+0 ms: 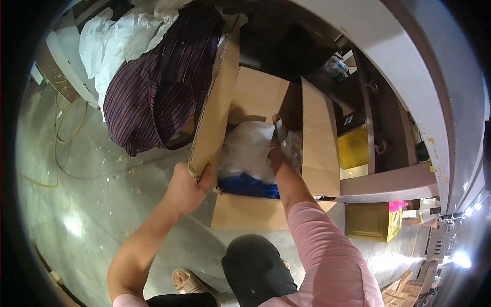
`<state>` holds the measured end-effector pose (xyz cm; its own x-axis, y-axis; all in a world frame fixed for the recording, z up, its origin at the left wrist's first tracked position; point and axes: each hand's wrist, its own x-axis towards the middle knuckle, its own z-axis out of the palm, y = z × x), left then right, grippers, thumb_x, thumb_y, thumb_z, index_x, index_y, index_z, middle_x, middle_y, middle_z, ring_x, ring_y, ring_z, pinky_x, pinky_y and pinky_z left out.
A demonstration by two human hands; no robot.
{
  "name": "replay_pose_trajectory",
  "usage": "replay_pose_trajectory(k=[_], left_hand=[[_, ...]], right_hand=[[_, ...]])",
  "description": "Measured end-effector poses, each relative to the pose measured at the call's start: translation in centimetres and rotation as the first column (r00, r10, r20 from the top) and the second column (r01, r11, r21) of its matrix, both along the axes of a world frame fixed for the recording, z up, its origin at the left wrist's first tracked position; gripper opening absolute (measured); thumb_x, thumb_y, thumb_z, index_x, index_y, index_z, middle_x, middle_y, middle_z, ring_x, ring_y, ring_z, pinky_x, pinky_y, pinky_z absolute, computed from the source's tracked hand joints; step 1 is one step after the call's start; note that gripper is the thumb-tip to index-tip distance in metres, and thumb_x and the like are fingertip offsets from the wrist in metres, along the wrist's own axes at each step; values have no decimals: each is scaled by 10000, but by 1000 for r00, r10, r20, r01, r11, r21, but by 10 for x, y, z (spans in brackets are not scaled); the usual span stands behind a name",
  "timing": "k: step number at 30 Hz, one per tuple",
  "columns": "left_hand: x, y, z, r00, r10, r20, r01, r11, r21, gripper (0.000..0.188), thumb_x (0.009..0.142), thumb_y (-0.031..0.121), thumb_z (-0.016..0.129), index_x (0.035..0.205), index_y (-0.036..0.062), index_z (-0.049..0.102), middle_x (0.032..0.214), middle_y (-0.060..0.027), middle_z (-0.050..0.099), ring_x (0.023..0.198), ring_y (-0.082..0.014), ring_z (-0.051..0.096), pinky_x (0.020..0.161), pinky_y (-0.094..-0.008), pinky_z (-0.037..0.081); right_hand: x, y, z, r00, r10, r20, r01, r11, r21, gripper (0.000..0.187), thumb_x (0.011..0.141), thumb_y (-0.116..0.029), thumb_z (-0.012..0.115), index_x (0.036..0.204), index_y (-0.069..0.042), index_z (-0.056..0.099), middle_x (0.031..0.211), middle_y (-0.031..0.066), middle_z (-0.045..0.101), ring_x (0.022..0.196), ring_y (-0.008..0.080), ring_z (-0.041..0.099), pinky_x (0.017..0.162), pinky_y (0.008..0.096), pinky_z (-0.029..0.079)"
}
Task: The person retrieves a white cloth from a cardboard box stored under a workbench, uses it to wipe and clean the glass pane of a wooden cabinet door, and then applies a liquid substance from a small jar to a sponge to rub onto the wooden frame.
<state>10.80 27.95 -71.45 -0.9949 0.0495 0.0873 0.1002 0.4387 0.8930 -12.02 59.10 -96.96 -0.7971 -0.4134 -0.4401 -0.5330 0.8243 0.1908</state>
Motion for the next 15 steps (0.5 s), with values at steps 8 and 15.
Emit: replay_pose_trajectory(k=[8,15], left_hand=[[3,-1,1,987,11,159,-30,993,118,212,975,33,529,1180,-17,556,995,-100,629,864,-171,591,708,-344,528],[0,9,5,997,65,29,-69,989,133,178,954,105,544,880,-53,581,679,-222,577,593,-376,481,604,-413,469]], right_hand=[[24,8,-14,999,17,35,-15,998,-55,394,890,-299,579,1208,-90,681,1281,159,633,1239,330,557,1066,531,351],[-12,-2,33,982,70,176,-59,996,-66,413,893,-314,581,1222,-80,668,1294,167,620,1233,320,562,1046,505,397]])
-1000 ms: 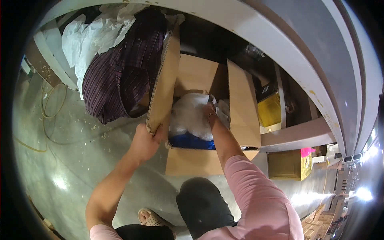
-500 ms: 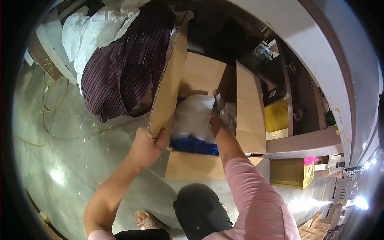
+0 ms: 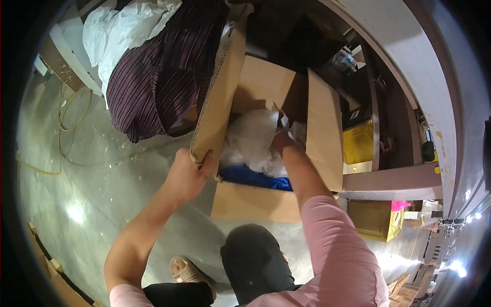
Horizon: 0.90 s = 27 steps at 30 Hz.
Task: The person retrieves a white cloth from a cardboard box stored under a workbench, uses it to wipe and clean the glass pane of a wooden cabinet door, and then applies a liquid substance from a small jar to a sponge to rub onto the wooden frame.
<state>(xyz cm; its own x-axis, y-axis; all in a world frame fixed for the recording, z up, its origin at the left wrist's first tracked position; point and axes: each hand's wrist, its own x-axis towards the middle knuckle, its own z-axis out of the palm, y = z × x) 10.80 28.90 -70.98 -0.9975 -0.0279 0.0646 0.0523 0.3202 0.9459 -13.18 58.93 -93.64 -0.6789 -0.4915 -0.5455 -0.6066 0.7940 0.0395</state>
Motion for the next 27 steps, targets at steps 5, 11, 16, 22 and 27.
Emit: replay_pose_trajectory(k=[5,11,16,22,27], left_hand=[[1,0,-5,1000,20,-23,-19,999,31,176,948,96,542,881,-59,588,678,-227,584,595,-396,497,603,-421,470],[0,-2,-11,997,13,-74,-10,999,45,151,942,86,550,928,-51,610,716,-235,607,641,-421,530,633,-419,485],[4,-7,-9,995,-97,34,100,988,-118,275,998,29,493,1272,11,496,1150,-110,548,924,-192,586,728,-352,584],[-8,9,-8,982,22,-186,-3,995,103,153,967,102,554,1008,-34,609,761,-205,633,651,-365,558,649,-397,494],[1,-2,-11,999,46,-23,-44,996,71,138,956,73,555,1016,-43,600,780,-213,635,650,-364,556,649,-397,494]], right_hand=[[-28,-35,94,987,15,159,-36,991,128,427,896,-325,583,1233,-74,658,1303,173,611,1229,314,565,1032,487,430],[68,-92,173,974,216,-68,-226,947,-228,467,837,-299,657,1235,-55,636,1313,179,590,1225,333,557,1016,459,462],[96,-81,68,920,376,-109,-389,846,-364,708,665,-250,819,1304,-59,580,1296,200,585,1213,383,547,1011,457,462],[50,-69,18,919,358,-167,-393,870,-298,599,734,-185,732,1310,-85,600,1102,203,678,1046,404,634,939,468,506],[50,-72,44,929,126,-347,-232,931,-282,385,781,-109,625,1157,-139,701,1051,171,687,987,364,645,890,485,505]])
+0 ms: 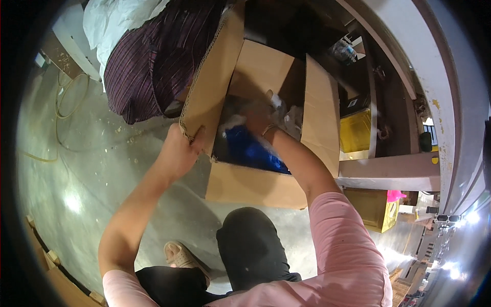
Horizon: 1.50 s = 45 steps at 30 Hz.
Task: The person retrieves a white cloth from a cardboard box stored under a workbench, uses it to wipe and clean the glass pane of a wooden cabinet door, and then applies a liquid substance from a small jar to a sponge to rub onto the wooden frame.
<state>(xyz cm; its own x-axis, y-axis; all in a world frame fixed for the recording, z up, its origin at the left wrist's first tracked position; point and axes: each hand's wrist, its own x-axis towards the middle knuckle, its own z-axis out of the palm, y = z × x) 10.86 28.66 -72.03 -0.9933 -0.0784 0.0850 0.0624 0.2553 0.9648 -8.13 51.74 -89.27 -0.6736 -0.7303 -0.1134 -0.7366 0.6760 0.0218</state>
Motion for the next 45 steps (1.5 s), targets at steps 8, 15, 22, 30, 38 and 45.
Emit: replay_pose_trajectory(k=[8,15,22,30,38,45], left_hand=[[-2,3,-2,997,-5,-76,4,1000,-4,136,941,62,560,1009,-46,604,800,-238,639,663,-384,560,652,-394,494],[-3,7,9,991,0,-136,-19,990,-139,157,933,62,565,1036,-47,613,815,-220,650,678,-371,544,688,-379,502],[-2,-1,-7,988,17,-151,-15,1000,17,143,932,52,558,1022,-48,607,777,-224,625,660,-386,521,667,-400,494],[-5,9,-4,989,22,-144,-33,997,-69,127,933,59,557,966,-58,595,753,-218,619,631,-373,541,627,-423,484],[3,-1,4,998,-57,30,62,981,-181,298,971,28,532,1267,-2,518,1080,-94,607,843,-191,550,724,-330,507],[-3,1,-5,997,-82,13,83,989,-119,284,983,37,534,1265,1,517,1065,-95,601,831,-177,556,669,-318,504]], right_hand=[[49,-7,39,854,497,153,-456,857,-239,462,722,-200,704,1179,-156,656,1194,101,618,1174,306,527,967,486,416],[81,7,-13,942,294,-162,-303,952,-36,458,786,-219,637,1236,-141,615,1119,134,623,1124,342,531,971,532,388],[77,-6,28,979,197,58,-179,955,-235,460,754,-130,650,1212,-93,625,1147,173,606,1090,362,568,969,497,441],[66,77,79,992,-67,111,13,905,426,419,779,-222,639,1169,-73,678,1105,208,679,1087,369,623,866,515,513],[53,55,47,993,-14,117,-75,696,714,355,880,-306,549,1102,-106,740,1230,99,684,1138,307,625,927,475,502],[19,72,54,996,-94,7,69,775,629,471,976,-310,490,1400,-111,538,1405,88,571,1231,238,561,1061,346,415]])
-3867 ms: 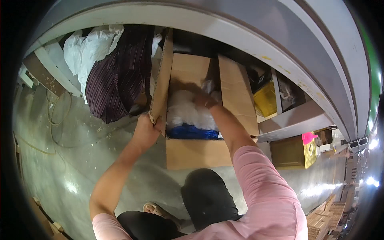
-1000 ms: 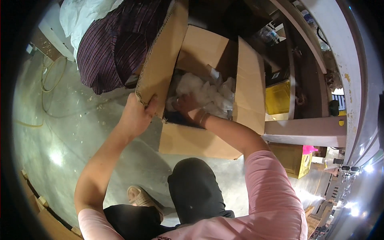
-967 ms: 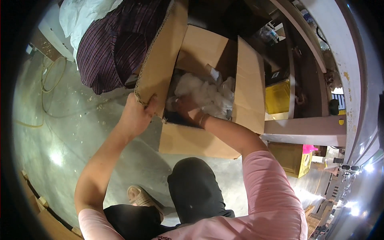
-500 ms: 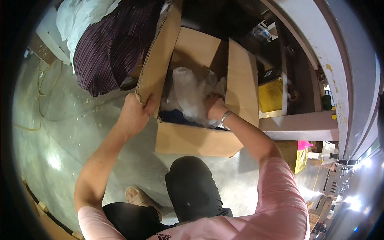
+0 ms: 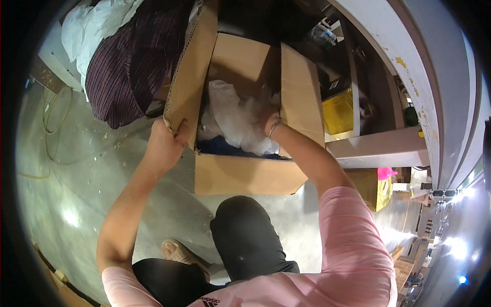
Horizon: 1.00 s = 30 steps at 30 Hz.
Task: The person retrieves a white cloth from a cardboard box stored under a workbench, uses it to wipe and clean the glass pane of a wooden cabinet door, and then applies a liquid substance from a small jar to a sponge to rub onto the wooden frame.
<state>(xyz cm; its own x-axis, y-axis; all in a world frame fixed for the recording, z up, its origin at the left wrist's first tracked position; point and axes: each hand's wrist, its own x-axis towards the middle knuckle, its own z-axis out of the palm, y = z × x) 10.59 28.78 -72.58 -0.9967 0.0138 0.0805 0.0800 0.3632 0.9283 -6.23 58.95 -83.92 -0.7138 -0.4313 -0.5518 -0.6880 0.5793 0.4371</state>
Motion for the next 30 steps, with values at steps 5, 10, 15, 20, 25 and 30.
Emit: replay_pose_trajectory(k=[5,10,15,20,25,30], left_hand=[[0,7,10,992,34,-124,-31,999,22,178,949,48,538,1098,-39,582,865,-182,624,687,-299,562,639,-370,500],[-1,9,13,971,83,-223,-67,995,79,158,932,47,537,1020,-63,608,769,-225,639,602,-347,561,620,-395,494],[-1,7,8,983,86,-163,-75,994,78,157,936,47,541,1021,-69,604,769,-223,636,603,-333,591,608,-404,494],[2,2,9,986,83,-146,-72,994,81,160,938,58,550,1013,-75,599,735,-210,625,584,-321,587,586,-398,486],[0,5,6,997,73,-32,-66,982,176,188,961,64,531,1115,-43,551,861,-162,608,662,-250,575,595,-355,497],[-1,-17,-14,998,-61,36,61,998,-2,313,1002,67,496,1311,27,464,1145,-85,569,859,-148,582,635,-288,532]], right_hand=[[-5,13,-24,993,-16,-114,7,997,-78,466,986,-305,480,1398,-94,535,1400,89,571,1217,236,563,1054,341,421],[-8,23,-26,999,-43,-33,28,928,-373,462,996,-300,471,1396,-77,532,1395,90,571,1202,234,564,1047,336,427],[-12,19,-34,989,-53,136,131,734,-666,458,1007,-295,461,1394,-60,529,1391,90,571,1188,232,566,1040,331,433],[-12,21,-42,945,-74,318,307,535,-787,455,1017,-290,452,1392,-43,526,1386,91,571,1173,230,568,1033,327,440],[-24,21,-57,605,167,779,796,-171,-581,453,1027,-285,442,1391,-26,523,1381,91,571,1158,227,570,1026,322,446],[-19,10,-39,964,-94,250,259,558,-789,480,972,-245,511,1402,-33,515,1420,127,517,1234,259,499,1066,387,387]])
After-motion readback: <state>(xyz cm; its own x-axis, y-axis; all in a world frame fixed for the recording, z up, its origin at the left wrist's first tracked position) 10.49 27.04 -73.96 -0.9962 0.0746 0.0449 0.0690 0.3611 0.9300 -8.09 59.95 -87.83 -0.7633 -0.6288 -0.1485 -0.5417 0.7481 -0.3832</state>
